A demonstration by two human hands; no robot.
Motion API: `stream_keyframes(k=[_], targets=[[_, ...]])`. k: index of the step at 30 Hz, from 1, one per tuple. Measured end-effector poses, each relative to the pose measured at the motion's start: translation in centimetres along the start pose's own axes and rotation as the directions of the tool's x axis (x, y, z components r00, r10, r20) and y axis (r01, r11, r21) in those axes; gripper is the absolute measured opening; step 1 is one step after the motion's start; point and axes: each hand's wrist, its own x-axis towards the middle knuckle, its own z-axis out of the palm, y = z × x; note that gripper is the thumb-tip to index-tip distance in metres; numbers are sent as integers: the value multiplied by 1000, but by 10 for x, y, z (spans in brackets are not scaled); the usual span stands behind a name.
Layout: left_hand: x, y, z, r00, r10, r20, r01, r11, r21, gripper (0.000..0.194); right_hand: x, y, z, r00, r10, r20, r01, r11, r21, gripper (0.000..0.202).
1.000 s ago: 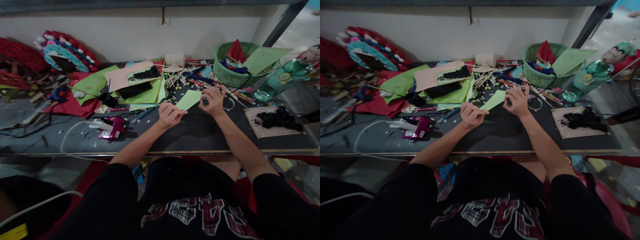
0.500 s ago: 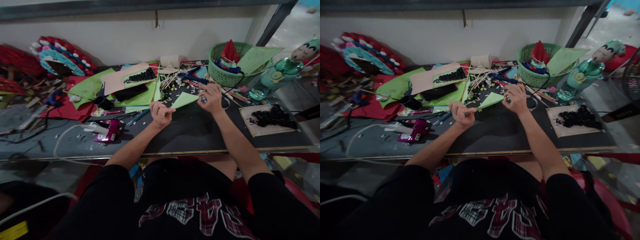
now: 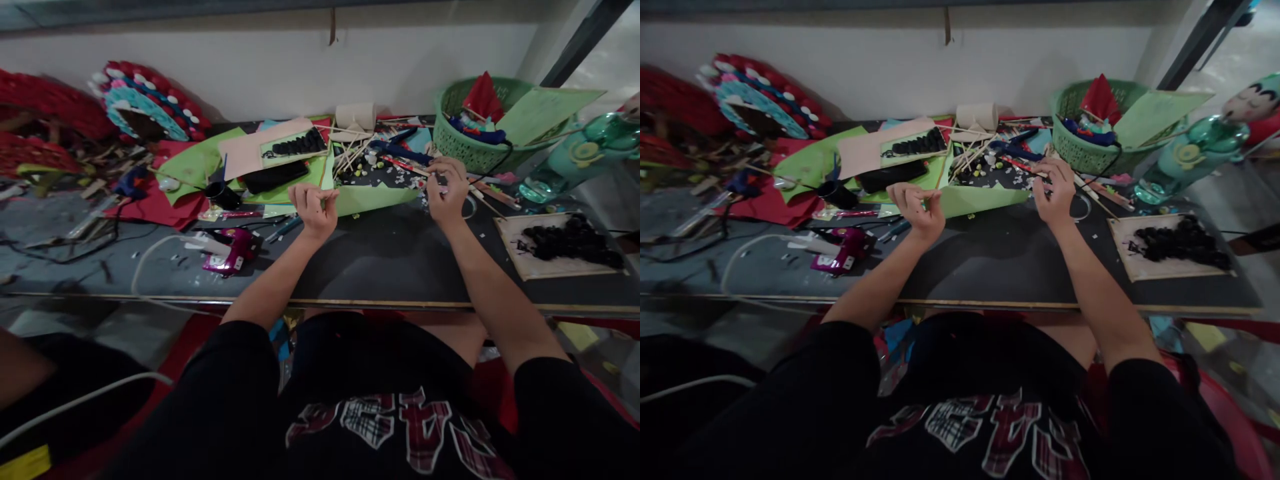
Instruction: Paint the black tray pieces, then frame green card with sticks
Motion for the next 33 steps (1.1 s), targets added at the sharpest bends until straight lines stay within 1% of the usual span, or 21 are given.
stream_keyframes(k=[2,4,6,8,10,11,13,15,16,18,20,21,23,25,28,30,33], targets=[[1,-1,0,1000,7,-25,-6,1000,29,45,-1,-6,2,1000,-28,5,28,999,23,27],[1,1,0,999,39,-37,-37,997,64,47,-3,-13,6,995,-87,46,86,996,17,27],[-2,2,2,999,33,17,-34,995,90,48,-6,-21,12,988,-118,95,120,993,-10,26],[-7,4,4,995,-16,99,6,995,101,49,-9,-27,17,984,-119,131,125,992,-36,23],[-10,5,6,990,-42,135,28,994,106,50,-10,-30,19,981,-128,148,135,990,-40,21],[-10,5,7,993,-29,118,17,994,104,50,-11,-32,18,978,-138,157,145,989,-36,21],[-9,5,8,998,35,44,-39,995,95,50,-10,-33,15,970,-158,187,167,985,-33,19],[-6,6,8,995,93,-18,-92,992,83,47,-9,-34,11,957,-187,220,199,979,-34,16],[-5,6,8,994,105,-24,-103,992,75,45,-8,-34,9,952,-207,227,219,975,-31,14],[-2,6,7,995,102,-2,-102,993,60,43,-7,-34,7,949,-244,201,253,967,-18,14],[-1,6,6,996,91,14,-92,995,42,41,-6,-33,6,954,-240,178,246,969,-13,13],[0,6,6,996,85,16,-85,996,28,40,-5,-32,6,958,-218,187,225,974,-18,13],[0,5,6,998,63,25,-63,998,-17,41,-5,-31,6,955,-169,244,182,983,-30,13],[1,4,7,998,19,53,-16,998,-66,42,-4,-30,6,933,-158,322,176,984,-28,12],[2,3,8,995,-36,97,46,993,-106,42,-4,-29,6,895,-189,404,210,978,-8,10],[4,3,8,995,-34,89,45,991,-123,40,-4,-28,6,887,-197,418,213,977,8,9],[5,3,9,998,-23,58,30,992,-120,37,-4,-28,5,892,-196,408,198,980,37,7]])
